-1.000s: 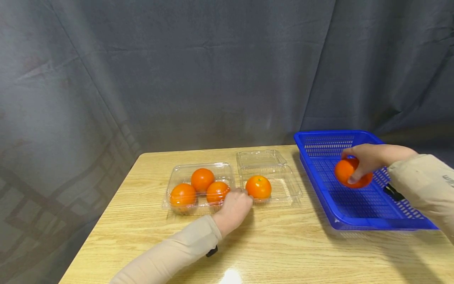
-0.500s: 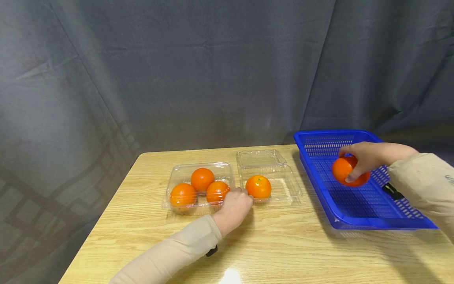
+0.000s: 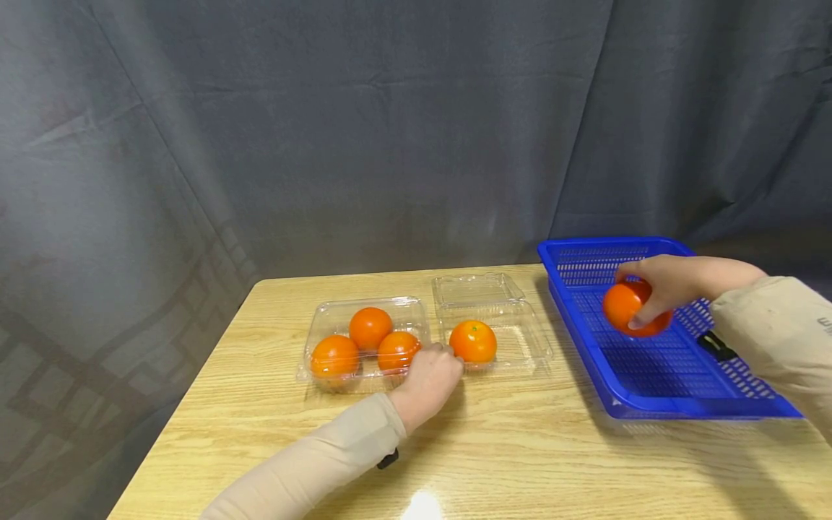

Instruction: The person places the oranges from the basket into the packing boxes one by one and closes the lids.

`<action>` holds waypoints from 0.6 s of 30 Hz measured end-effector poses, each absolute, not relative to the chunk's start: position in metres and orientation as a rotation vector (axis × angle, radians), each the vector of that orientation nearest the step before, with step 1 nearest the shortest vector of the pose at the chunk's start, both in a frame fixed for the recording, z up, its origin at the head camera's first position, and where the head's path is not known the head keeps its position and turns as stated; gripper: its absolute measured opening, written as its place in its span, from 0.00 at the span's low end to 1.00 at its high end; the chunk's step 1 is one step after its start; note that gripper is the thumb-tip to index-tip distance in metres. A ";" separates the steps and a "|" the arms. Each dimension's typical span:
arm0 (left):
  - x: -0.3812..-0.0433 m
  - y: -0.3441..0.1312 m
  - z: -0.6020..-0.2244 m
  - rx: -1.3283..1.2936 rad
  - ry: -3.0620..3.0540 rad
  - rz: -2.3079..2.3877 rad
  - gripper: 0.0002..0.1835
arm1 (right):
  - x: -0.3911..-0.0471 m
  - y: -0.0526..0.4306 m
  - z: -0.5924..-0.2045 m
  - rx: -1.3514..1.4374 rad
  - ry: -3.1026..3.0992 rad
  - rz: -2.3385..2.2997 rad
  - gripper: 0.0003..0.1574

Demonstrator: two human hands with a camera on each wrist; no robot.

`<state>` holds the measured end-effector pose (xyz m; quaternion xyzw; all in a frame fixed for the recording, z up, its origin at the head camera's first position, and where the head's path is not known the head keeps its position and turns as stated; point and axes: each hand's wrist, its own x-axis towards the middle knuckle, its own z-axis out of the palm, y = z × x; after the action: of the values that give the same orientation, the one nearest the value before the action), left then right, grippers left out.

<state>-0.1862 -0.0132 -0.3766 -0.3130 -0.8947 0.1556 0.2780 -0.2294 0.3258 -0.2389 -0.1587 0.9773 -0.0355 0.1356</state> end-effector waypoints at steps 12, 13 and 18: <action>-0.186 -0.013 -0.376 -0.837 -2.395 0.421 0.07 | -0.230 0.320 -0.237 -0.491 2.851 -0.089 0.50; -0.186 -0.013 -0.376 -0.837 -2.396 0.420 0.07 | -0.230 0.319 -0.237 -0.491 2.851 -0.090 0.50; -0.186 -0.013 -0.376 -0.841 -2.408 0.416 0.07 | -0.229 0.317 -0.237 -0.491 2.852 -0.096 0.50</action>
<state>-0.1862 -0.0131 -0.3763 -0.3129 -0.8958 0.1547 0.2752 -0.2295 0.3173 -0.2370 -0.1683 0.9775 -0.0328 0.1227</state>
